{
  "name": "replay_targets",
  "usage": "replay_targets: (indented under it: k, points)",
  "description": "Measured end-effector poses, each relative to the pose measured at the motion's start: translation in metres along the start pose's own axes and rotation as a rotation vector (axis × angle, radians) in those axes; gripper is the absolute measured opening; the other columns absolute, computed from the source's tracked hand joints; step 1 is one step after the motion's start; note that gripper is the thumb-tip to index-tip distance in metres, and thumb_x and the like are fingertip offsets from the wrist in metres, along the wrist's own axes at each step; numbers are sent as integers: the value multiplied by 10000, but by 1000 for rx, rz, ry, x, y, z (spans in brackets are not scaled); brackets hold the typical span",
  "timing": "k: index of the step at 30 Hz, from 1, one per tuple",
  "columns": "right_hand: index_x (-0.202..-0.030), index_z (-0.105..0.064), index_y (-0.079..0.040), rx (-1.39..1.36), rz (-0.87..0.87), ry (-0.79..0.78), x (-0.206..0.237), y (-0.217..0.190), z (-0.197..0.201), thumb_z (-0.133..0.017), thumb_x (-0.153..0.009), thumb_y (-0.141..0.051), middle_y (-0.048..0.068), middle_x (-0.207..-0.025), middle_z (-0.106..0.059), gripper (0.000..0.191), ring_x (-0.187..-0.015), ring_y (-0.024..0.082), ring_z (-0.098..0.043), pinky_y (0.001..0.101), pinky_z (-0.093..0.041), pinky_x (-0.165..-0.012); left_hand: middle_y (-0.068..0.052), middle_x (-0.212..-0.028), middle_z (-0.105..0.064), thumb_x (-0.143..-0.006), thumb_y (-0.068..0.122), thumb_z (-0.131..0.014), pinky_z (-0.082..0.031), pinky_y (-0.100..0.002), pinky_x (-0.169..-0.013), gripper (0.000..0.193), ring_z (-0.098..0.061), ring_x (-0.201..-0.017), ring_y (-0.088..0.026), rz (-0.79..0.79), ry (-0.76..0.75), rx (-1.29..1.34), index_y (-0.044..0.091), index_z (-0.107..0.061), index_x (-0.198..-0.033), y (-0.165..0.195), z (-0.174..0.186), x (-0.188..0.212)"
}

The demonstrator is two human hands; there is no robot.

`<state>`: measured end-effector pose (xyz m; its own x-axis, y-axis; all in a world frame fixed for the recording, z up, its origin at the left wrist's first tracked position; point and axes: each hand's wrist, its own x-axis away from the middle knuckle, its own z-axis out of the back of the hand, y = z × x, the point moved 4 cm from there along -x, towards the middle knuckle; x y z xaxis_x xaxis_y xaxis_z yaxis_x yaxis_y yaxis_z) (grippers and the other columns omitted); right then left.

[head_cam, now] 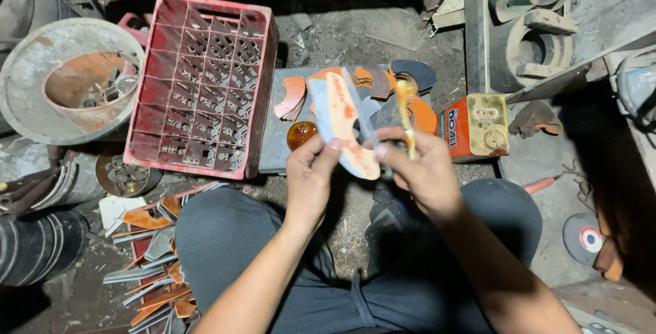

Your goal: The person sits on the floor and uses a toothbrush to apply a brown adhesive from a small container onto curved metal parts. They handle the parts one at a time, applying the adhesive to both sides before placing them back on the work surface.

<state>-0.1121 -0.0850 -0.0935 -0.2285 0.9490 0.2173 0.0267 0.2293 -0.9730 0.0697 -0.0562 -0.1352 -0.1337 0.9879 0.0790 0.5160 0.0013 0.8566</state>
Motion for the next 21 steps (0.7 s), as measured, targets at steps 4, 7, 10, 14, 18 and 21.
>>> replay_targets:
  k: [4,7,10,14,18,21]
  points:
    - [-1053,-707,87,-191,22,82,-1,-5,15,-576,-1080,-154,78,-781,-687,276,-455,11,-352,212,-268,-394,-105,-1016,-699,-1036,132,-469,-545,-340,-828,306,-670,-873,-178,62,177,170,-39,-618,-1241,-11,16,-8]
    - [-1019,-654,17,-302,-65,93,-1,7,12,-566,-993,-110,99,-782,-718,157,-433,40,-395,226,-279,-365,-100,-950,-645,-1108,157,-437,-548,-367,-797,217,-635,-820,-198,129,98,472,-10,-562,-1166,-19,10,-9]
    - [-1019,-627,-26,-412,-145,49,-1,25,-2,-581,-992,-101,27,-723,-619,92,-437,39,-394,220,-280,-360,-88,-944,-611,-1150,230,-417,-542,-348,-820,267,-612,-843,-183,165,51,547,8,-557,-1094,-27,-5,-6]
    - [-1026,-636,-1,-382,-175,-65,1,41,-16,-564,-1057,-135,-14,-671,-519,155,-451,21,-355,207,-271,-370,-53,-1013,-672,-1031,309,-346,-546,-301,-863,351,-656,-916,-147,272,178,411,87,-600,-1129,-42,-18,0]
    - [-1105,-636,-53,-284,-147,-15,0,56,-28,-535,-1053,-151,-27,-703,-545,151,-476,17,-409,209,-316,-392,-143,-963,-578,-1150,350,-376,-471,-381,-724,437,-560,-821,-229,122,170,-8,-35,-564,-1236,-49,-20,3]
    - [-1186,-610,-78,-140,31,21,-2,63,-35,-514,-1028,-117,-26,-860,-630,189,-662,23,-553,209,-436,-557,-98,-1110,-627,-1130,344,-356,-494,-302,-866,459,-586,-985,-147,-59,121,-130,-5,-575,-1334,-51,-25,5]
